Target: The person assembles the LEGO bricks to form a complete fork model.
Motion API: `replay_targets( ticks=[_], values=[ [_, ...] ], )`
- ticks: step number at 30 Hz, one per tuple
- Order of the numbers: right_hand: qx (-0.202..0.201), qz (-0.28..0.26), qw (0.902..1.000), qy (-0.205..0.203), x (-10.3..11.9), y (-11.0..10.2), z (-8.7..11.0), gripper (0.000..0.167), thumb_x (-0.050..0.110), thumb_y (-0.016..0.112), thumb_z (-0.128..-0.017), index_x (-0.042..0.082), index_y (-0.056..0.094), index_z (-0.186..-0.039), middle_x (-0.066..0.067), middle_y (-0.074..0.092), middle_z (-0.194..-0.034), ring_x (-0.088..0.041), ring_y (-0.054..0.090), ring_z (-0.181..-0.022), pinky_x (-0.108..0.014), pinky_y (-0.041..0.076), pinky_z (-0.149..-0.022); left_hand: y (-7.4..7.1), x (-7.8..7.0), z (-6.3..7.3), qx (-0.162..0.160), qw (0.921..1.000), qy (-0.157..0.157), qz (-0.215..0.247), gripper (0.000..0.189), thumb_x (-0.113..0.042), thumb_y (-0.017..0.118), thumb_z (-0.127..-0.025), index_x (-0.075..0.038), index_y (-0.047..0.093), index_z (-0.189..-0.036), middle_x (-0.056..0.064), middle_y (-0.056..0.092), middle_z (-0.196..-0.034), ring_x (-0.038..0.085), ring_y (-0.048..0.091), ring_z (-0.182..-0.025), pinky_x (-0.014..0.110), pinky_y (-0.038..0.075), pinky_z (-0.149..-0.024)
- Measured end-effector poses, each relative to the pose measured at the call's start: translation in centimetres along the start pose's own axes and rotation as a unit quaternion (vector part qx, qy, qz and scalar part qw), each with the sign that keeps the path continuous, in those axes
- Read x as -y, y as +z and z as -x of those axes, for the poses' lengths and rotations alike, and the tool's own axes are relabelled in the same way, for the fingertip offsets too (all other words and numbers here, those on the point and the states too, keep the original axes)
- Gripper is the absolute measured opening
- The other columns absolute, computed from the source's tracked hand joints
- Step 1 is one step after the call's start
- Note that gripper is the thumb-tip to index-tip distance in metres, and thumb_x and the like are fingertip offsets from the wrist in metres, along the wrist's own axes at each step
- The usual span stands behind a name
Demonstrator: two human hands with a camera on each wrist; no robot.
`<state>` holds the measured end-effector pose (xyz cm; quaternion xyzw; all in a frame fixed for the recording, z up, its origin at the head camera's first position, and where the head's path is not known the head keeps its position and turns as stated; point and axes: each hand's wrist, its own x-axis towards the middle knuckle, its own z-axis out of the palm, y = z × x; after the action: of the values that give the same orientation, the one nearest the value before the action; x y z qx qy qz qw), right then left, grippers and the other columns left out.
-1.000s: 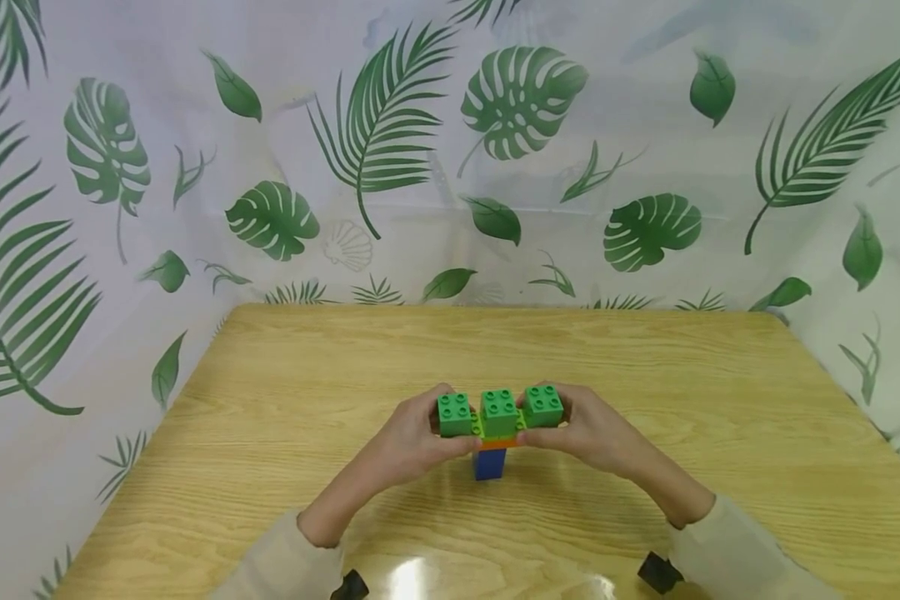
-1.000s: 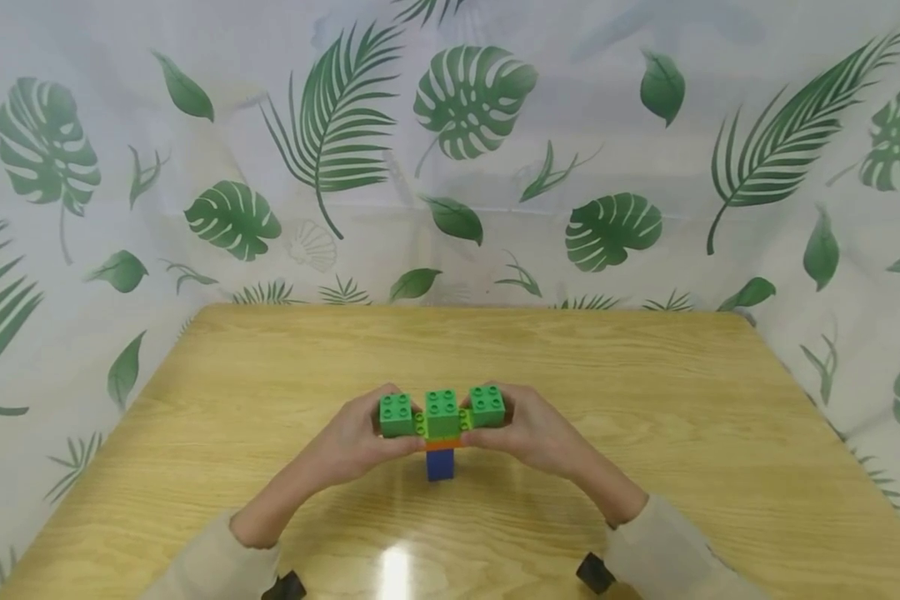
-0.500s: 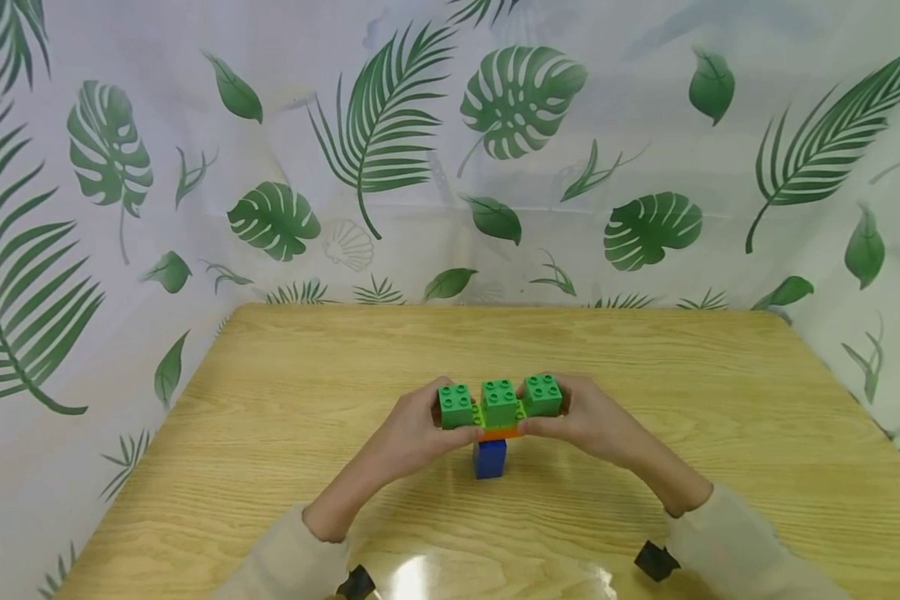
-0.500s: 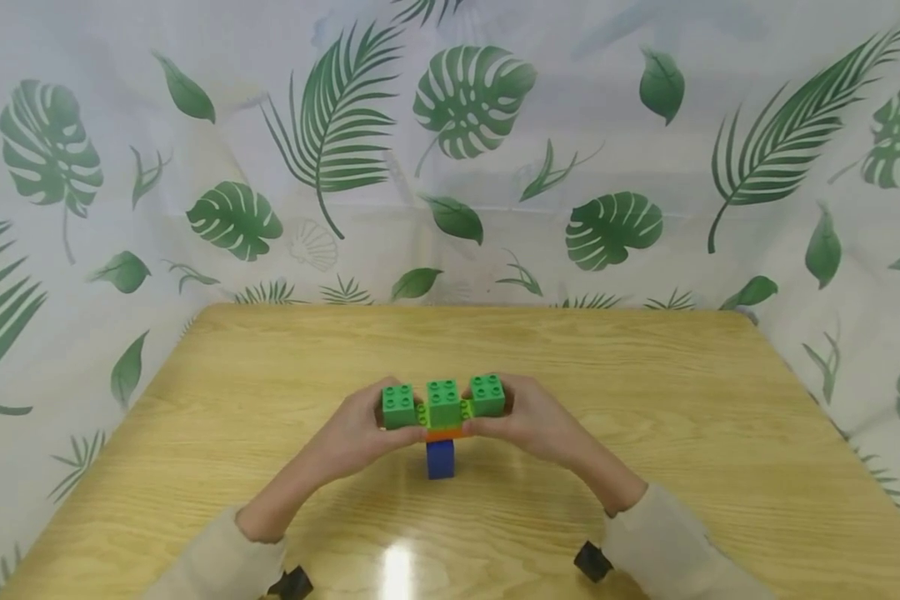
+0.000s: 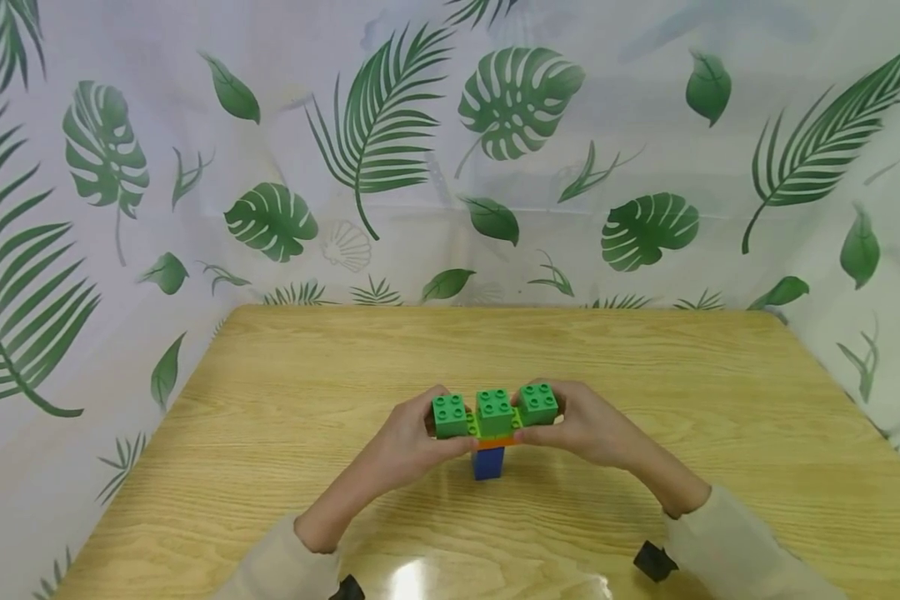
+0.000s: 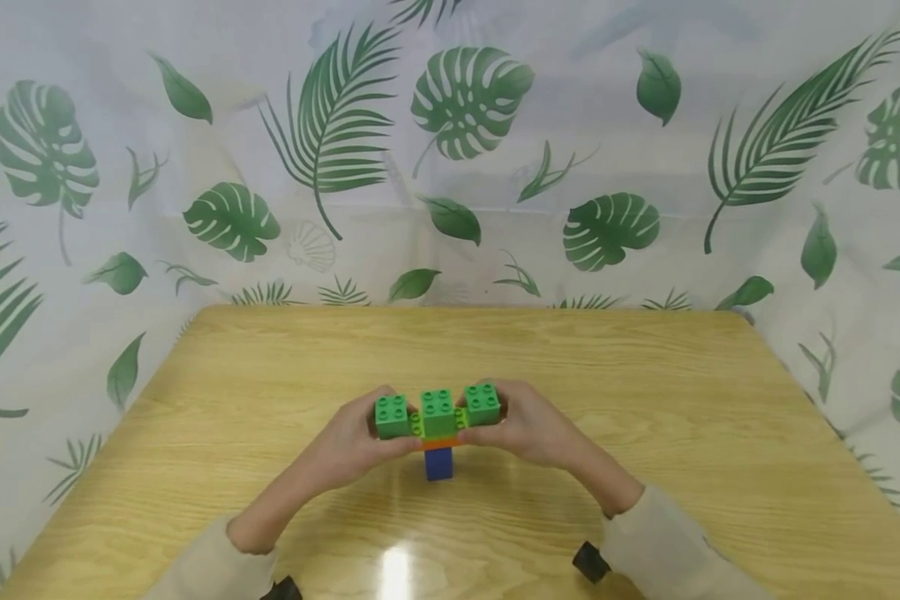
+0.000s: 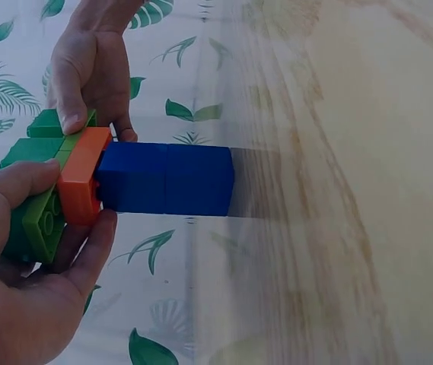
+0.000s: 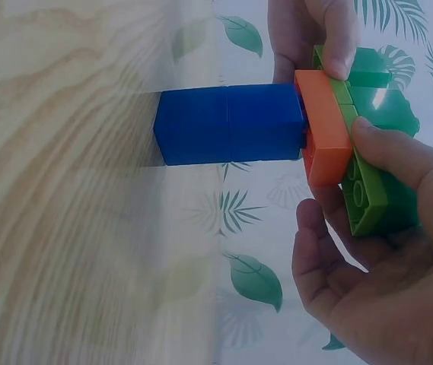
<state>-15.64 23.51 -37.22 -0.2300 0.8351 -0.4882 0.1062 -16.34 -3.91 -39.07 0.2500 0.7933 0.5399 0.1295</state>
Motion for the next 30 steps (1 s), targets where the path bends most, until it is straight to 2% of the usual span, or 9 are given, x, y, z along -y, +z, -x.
replay_targets(
  ticks=[6, 13, 19, 30],
  values=[
    [0.002, 0.013, 0.9999, -0.003, -0.02, 0.01, -0.35, 0.035, 0.015, 0.081, -0.092, 0.001, 0.065, -0.120, -0.008, 0.069, -0.109, -0.021, 0.064, -0.094, -0.029, 0.056, -0.077, 0.14, 0.29, 0.11, -0.002, 0.9997, -0.006, 0.022, 0.032, -0.014, 0.079, -0.093, -0.005, 0.058, -0.116, 0.005, 0.067, -0.109, 0.015, 0.067, -0.091, 0.027, 0.057, -0.075],
    [-0.010, 0.006, 0.9999, -0.003, -0.67, 0.20, -0.35, 0.033, 0.014, 0.082, -0.091, 0.002, 0.066, -0.117, -0.008, 0.069, -0.105, -0.020, 0.065, -0.091, -0.030, 0.057, -0.076, -0.07, 0.08, -0.09, 0.000, 1.0000, 0.001, -0.007, 0.031, -0.017, 0.081, -0.092, -0.007, 0.058, -0.111, 0.003, 0.067, -0.098, 0.015, 0.063, -0.082, 0.026, 0.053, -0.069],
    [-0.015, 0.015, 0.9997, -0.014, -0.80, 0.40, -0.41, 0.031, 0.016, 0.082, -0.090, 0.005, 0.066, -0.115, -0.006, 0.069, -0.103, -0.019, 0.065, -0.089, -0.030, 0.056, -0.075, -0.24, 0.05, -0.07, 0.002, 1.0000, -0.008, -0.005, 0.030, -0.016, 0.081, -0.091, -0.008, 0.059, -0.110, 0.002, 0.067, -0.096, 0.015, 0.061, -0.081, 0.026, 0.052, -0.068],
    [-0.027, 0.016, 0.9995, 0.004, -0.31, 0.82, -0.07, 0.032, 0.017, 0.083, -0.090, 0.004, 0.066, -0.114, -0.006, 0.069, -0.101, -0.020, 0.063, -0.086, -0.029, 0.055, -0.071, -0.80, 0.51, -0.62, 0.035, 0.9991, 0.001, 0.024, 0.029, -0.011, 0.079, -0.093, -0.005, 0.059, -0.112, 0.006, 0.069, -0.103, 0.015, 0.066, -0.089, 0.028, 0.055, -0.074]
  ],
)
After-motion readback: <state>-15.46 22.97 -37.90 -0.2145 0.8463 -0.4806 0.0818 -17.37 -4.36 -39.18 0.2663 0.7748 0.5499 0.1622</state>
